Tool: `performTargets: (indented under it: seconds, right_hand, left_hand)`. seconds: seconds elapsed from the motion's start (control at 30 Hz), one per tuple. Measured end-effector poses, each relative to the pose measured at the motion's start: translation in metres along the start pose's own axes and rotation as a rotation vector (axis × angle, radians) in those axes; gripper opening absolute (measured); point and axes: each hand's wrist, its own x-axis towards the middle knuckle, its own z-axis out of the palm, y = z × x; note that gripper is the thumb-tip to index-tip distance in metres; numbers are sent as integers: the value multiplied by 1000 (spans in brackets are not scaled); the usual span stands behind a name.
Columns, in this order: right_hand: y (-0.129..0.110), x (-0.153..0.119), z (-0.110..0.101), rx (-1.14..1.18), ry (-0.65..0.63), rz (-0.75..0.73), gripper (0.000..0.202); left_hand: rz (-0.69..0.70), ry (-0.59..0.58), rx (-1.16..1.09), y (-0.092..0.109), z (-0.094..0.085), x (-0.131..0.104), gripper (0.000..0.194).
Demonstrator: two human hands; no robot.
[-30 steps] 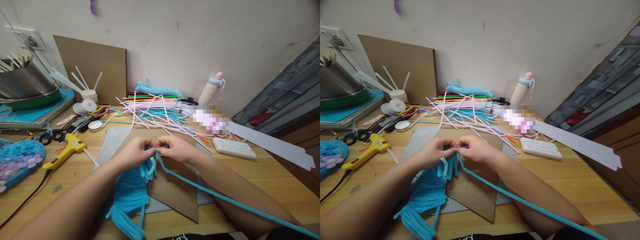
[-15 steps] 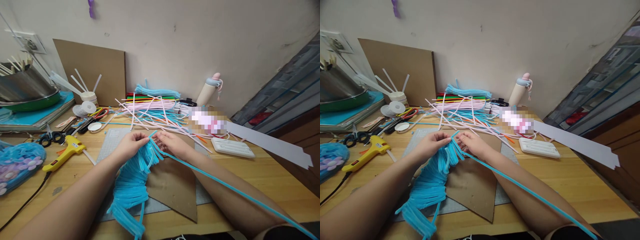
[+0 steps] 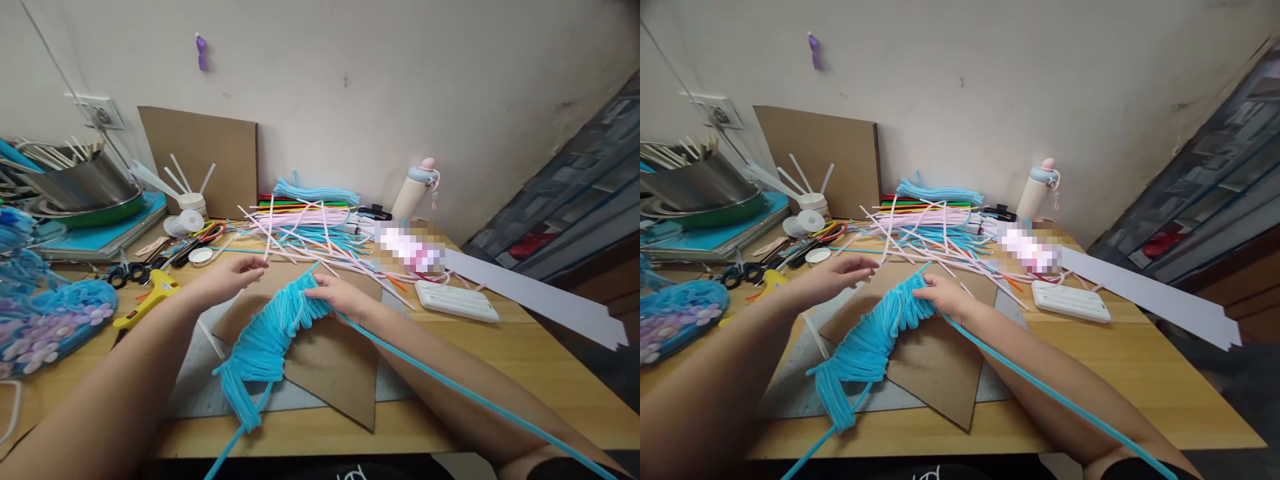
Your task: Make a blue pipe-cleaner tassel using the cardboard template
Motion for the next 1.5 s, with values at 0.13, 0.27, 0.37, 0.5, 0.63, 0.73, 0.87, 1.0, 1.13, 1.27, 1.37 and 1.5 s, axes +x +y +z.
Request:
performTargets:
  seconds: [0.13,0.27,0.37,0.5,0.63,0.73,0.87,1.0,1.13,1.27,1.37,1.5]
  right_hand:
    - [6,-16,-7,122,83,27,25]
    - [19,-30,-8,202,144,40,20]
    - [23,-36,-7,247,153,28,19]
    - [23,-41,-7,278,125,18,23]
    - [29,-41,-6,316,111,19,23]
    - [35,-40,-4,355,106,22,27]
    - [39,-42,2,393,82,29,28]
    - [36,-48,8,386,40,58,15]
    - [29,-45,16,422,-122,90,19]
    - [25,-31,26,518,-172,214,27]
    - [25,-24,33,469,-81,325,26]
    - [28,-22,37,371,43,356,12]
  left_hand:
    - [-52,-51,147,-9,-3,-39,41]
    - [-98,185,241,5,16,-91,43]
    - [109,512,579,29,40,-130,41]
    - [392,309,820,43,79,-150,43]
    - [335,175,898,20,84,-136,41]
    - [209,293,903,2,74,-124,38]
    - [125,426,782,1,83,-108,34]
    - [130,498,511,9,108,-88,45]
    - [104,504,345,9,116,-76,28]
    - [175,476,321,5,112,-77,21]
    - [308,443,411,2,111,-81,21]
    - [388,374,490,4,110,-89,22]
